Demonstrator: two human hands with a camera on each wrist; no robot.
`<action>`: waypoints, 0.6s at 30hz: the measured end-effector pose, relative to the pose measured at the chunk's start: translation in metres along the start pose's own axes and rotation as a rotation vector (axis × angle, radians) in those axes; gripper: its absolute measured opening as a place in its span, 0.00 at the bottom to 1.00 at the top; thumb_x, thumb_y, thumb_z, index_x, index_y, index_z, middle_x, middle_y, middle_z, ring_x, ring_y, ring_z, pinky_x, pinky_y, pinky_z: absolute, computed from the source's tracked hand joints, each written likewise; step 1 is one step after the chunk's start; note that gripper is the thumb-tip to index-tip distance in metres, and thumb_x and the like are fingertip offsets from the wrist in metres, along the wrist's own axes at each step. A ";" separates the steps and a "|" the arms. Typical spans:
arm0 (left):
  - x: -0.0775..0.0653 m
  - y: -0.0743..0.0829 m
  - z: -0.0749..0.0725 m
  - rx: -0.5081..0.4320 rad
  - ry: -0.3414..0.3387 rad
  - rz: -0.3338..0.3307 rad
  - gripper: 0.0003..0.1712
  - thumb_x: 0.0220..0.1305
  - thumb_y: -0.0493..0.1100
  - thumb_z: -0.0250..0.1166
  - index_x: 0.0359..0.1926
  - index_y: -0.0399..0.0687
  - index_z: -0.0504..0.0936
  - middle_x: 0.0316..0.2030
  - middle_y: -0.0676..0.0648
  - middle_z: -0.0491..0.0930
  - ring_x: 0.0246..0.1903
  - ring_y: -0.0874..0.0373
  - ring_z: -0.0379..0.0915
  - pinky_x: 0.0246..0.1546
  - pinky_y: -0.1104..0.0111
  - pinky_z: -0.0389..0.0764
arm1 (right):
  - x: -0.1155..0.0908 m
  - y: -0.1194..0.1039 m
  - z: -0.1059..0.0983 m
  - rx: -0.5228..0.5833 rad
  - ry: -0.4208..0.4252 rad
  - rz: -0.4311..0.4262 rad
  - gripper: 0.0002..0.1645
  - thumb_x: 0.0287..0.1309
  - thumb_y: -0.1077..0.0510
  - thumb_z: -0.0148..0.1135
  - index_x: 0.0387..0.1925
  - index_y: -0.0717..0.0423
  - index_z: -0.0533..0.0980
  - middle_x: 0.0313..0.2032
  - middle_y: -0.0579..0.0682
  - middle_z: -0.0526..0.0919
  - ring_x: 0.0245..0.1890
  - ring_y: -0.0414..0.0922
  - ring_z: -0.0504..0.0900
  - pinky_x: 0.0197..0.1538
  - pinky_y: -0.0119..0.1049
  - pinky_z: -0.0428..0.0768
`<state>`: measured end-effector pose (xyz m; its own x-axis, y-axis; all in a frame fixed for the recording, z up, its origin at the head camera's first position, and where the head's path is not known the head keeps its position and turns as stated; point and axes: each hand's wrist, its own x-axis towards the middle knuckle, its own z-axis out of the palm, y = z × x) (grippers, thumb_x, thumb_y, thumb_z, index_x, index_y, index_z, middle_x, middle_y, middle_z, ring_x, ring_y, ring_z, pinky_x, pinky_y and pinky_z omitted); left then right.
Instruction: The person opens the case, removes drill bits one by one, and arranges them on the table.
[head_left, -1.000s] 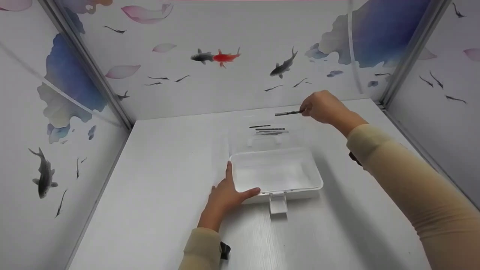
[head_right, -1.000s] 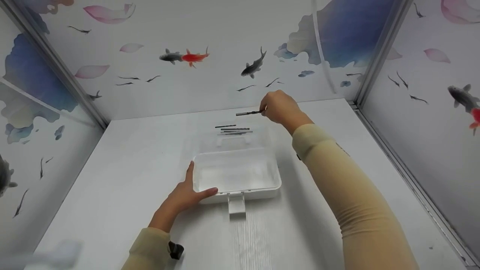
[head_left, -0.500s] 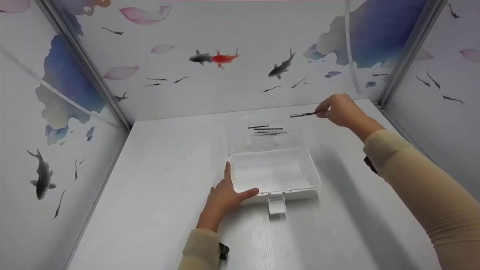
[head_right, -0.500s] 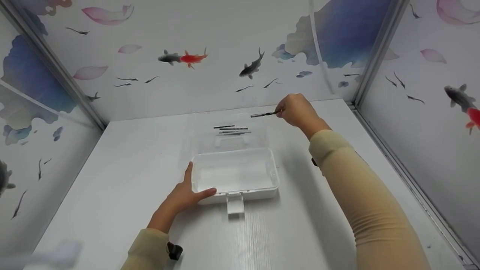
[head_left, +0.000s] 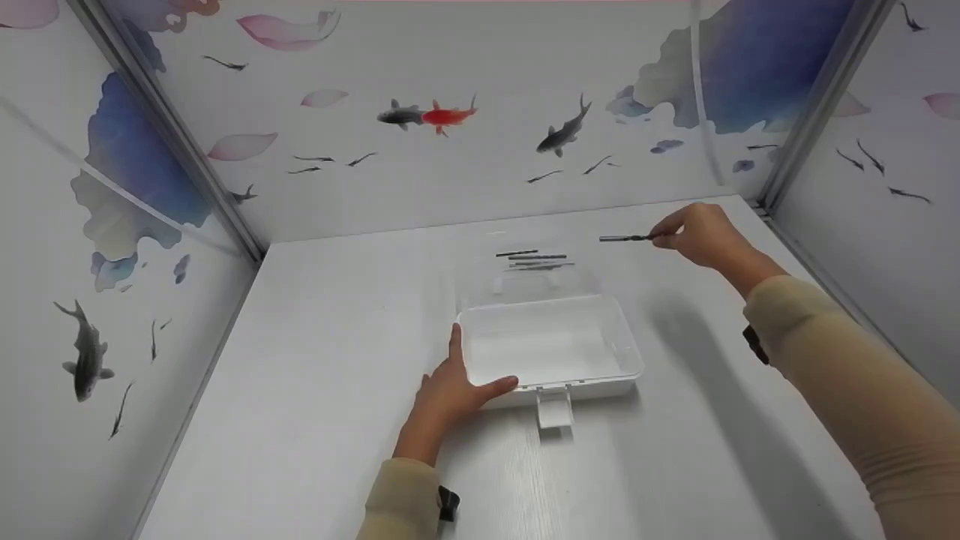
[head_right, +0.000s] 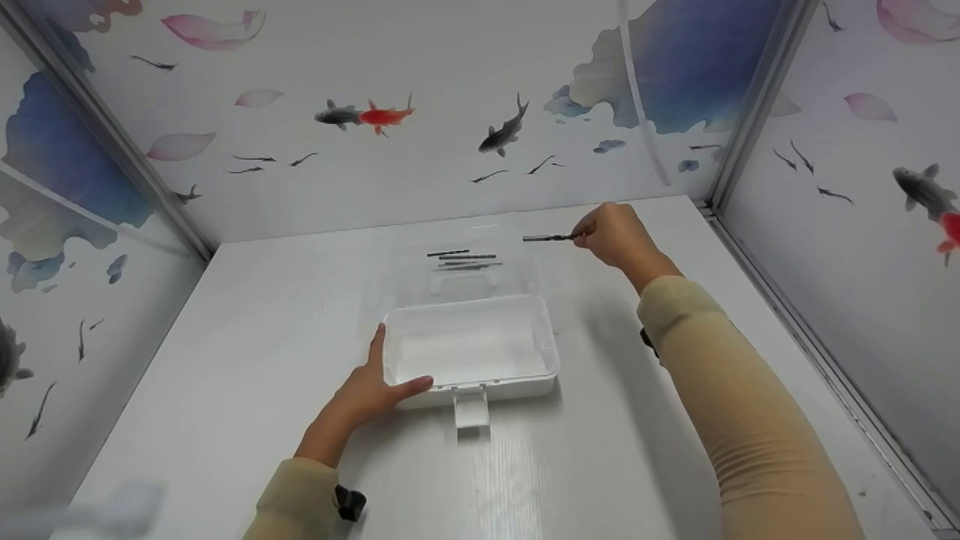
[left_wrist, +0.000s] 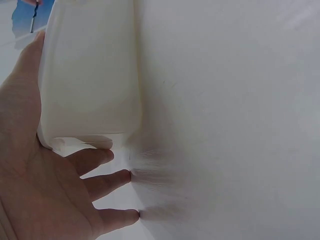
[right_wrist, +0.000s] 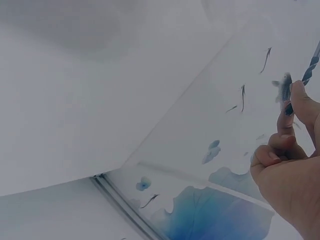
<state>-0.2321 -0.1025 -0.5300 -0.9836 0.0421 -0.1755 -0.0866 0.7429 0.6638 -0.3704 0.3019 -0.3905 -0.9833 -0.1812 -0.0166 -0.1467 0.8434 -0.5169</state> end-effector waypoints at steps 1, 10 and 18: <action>0.000 0.000 0.000 -0.003 0.000 -0.002 0.83 0.48 0.82 0.73 0.88 0.53 0.35 0.76 0.33 0.70 0.77 0.39 0.67 0.82 0.35 0.51 | -0.001 0.003 0.001 0.000 -0.002 0.005 0.16 0.75 0.58 0.64 0.56 0.61 0.87 0.61 0.68 0.85 0.64 0.68 0.79 0.63 0.65 0.79; -0.001 0.001 -0.003 -0.013 0.006 -0.009 0.83 0.49 0.81 0.74 0.88 0.53 0.35 0.77 0.34 0.69 0.78 0.40 0.66 0.83 0.36 0.51 | -0.004 0.028 0.008 -0.014 -0.007 0.029 0.16 0.75 0.59 0.63 0.57 0.62 0.86 0.62 0.70 0.83 0.68 0.71 0.75 0.66 0.68 0.76; -0.001 0.002 -0.002 -0.005 -0.006 0.002 0.83 0.48 0.83 0.73 0.88 0.52 0.34 0.77 0.34 0.69 0.78 0.40 0.66 0.82 0.35 0.51 | -0.012 0.053 0.024 -0.036 -0.041 0.062 0.18 0.76 0.59 0.62 0.58 0.64 0.85 0.61 0.72 0.83 0.67 0.72 0.75 0.66 0.69 0.76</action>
<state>-0.2314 -0.1030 -0.5272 -0.9829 0.0475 -0.1782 -0.0854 0.7393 0.6679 -0.3640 0.3368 -0.4386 -0.9856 -0.1474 -0.0828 -0.0898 0.8712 -0.4826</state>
